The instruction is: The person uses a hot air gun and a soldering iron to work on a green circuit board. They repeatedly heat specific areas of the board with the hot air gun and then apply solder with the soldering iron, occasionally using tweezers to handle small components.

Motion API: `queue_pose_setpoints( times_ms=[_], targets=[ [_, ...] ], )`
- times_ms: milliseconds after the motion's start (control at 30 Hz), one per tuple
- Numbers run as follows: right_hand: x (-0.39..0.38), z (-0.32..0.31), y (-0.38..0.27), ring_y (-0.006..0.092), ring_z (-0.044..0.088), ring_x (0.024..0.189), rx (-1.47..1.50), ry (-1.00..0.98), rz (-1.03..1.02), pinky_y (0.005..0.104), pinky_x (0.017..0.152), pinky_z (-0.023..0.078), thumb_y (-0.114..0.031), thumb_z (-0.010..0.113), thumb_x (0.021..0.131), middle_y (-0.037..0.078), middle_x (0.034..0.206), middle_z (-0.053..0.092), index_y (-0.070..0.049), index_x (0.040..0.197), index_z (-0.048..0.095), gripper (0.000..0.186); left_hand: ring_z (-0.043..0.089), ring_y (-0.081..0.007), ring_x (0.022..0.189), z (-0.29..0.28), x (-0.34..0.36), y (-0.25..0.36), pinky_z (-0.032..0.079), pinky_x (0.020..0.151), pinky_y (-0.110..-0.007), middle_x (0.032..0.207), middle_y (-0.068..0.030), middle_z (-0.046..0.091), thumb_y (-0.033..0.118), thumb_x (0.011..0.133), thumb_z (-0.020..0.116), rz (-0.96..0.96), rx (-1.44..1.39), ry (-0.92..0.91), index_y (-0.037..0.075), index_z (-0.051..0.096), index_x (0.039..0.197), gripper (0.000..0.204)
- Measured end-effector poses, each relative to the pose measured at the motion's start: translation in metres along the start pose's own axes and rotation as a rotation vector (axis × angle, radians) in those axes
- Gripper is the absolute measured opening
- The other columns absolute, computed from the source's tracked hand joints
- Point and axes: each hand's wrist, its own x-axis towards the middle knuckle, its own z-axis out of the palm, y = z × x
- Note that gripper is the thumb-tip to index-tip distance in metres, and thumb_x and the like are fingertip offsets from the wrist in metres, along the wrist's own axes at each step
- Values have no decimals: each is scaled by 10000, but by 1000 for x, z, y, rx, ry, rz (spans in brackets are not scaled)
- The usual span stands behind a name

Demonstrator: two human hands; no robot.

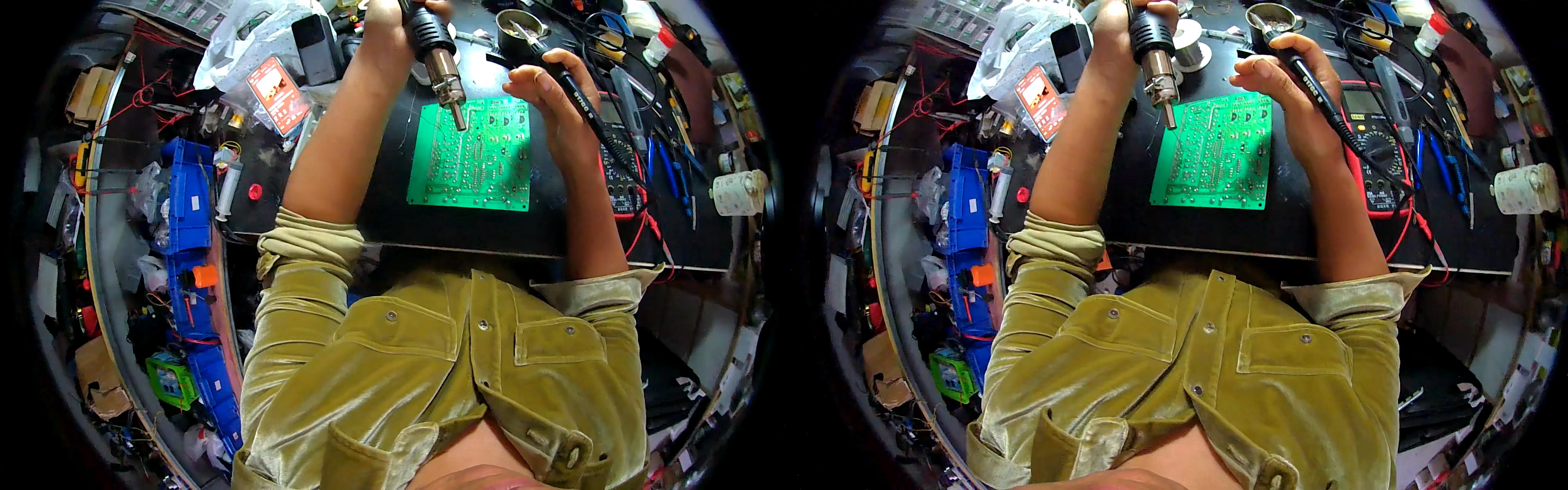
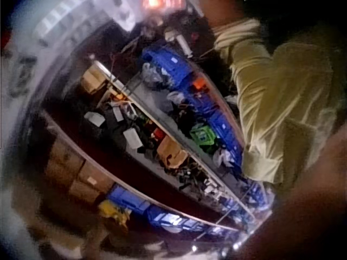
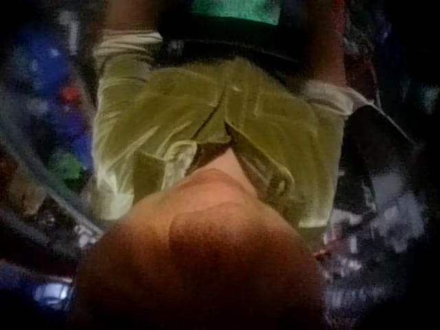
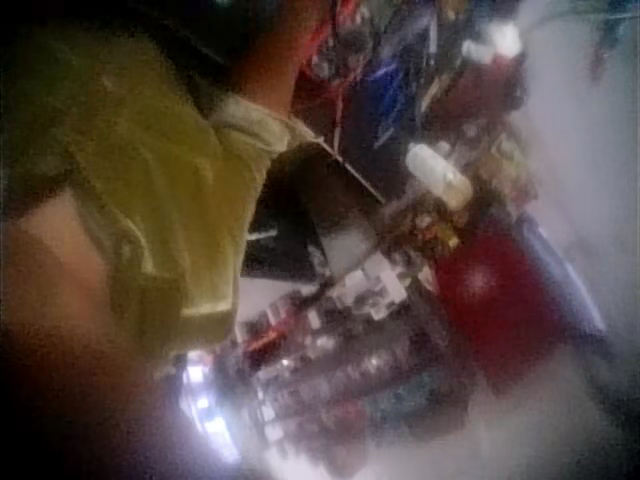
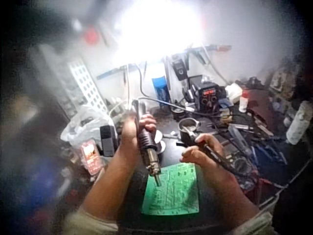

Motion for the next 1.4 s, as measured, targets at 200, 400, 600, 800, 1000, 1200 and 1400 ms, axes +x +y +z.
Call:
queue_pose_setpoints(
  times_ms=[200,400,600,800,1000,1200,1400],
  targets=[
    [1,1,0,266,690,821,3,-9,-2,353,781,556,-123,679,847,194,904,675,-15,1093,465,343,455,-104,560,-8,1,7,435,556,-254,670,-14,422,516,892,539,2,-82,13,33,422,854,498],
    [1,1,-3,263,690,821,13,-11,-8,353,782,557,-120,674,852,192,902,677,-20,1087,468,328,451,-120,556,-12,2,9,440,559,-270,672,-21,425,573,897,480,-19,-133,27,36,420,847,543],
    [0,4,-5,262,689,823,15,-17,6,356,782,555,-103,672,850,193,902,677,-20,1088,463,327,472,-140,586,-31,5,13,453,564,-287,713,-47,455,565,918,442,95,-84,12,30,425,863,538],
    [-1,4,-7,272,686,821,23,4,26,364,784,548,-79,670,846,192,901,677,-20,1087,453,330,470,-97,587,-6,-7,-9,443,582,-268,739,-17,441,663,905,337,72,19,-37,33,433,973,640],
    [-1,3,-5,275,682,832,29,-17,39,364,799,534,-98,671,851,179,913,677,-27,1096,445,341,470,-136,582,5,-15,-17,407,567,-314,764,-58,467,734,876,242,167,355,-63,25,466,1078,771],
    [-2,1,-2,275,681,834,23,-15,46,363,801,534,-106,664,859,179,918,675,-39,1109,436,345,481,-151,582,18,-23,-20,415,564,-306,759,-67,489,746,864,269,125,446,-98,26,490,1099,789],
    [-3,2,-2,272,679,830,39,-7,39,367,791,539,-107,656,863,181,915,671,-36,1116,438,342,495,-158,604,36,-30,-26,432,585,-307,773,-74,515,626,934,280,141,598,-69,2,496,1078,676]
  ],
)
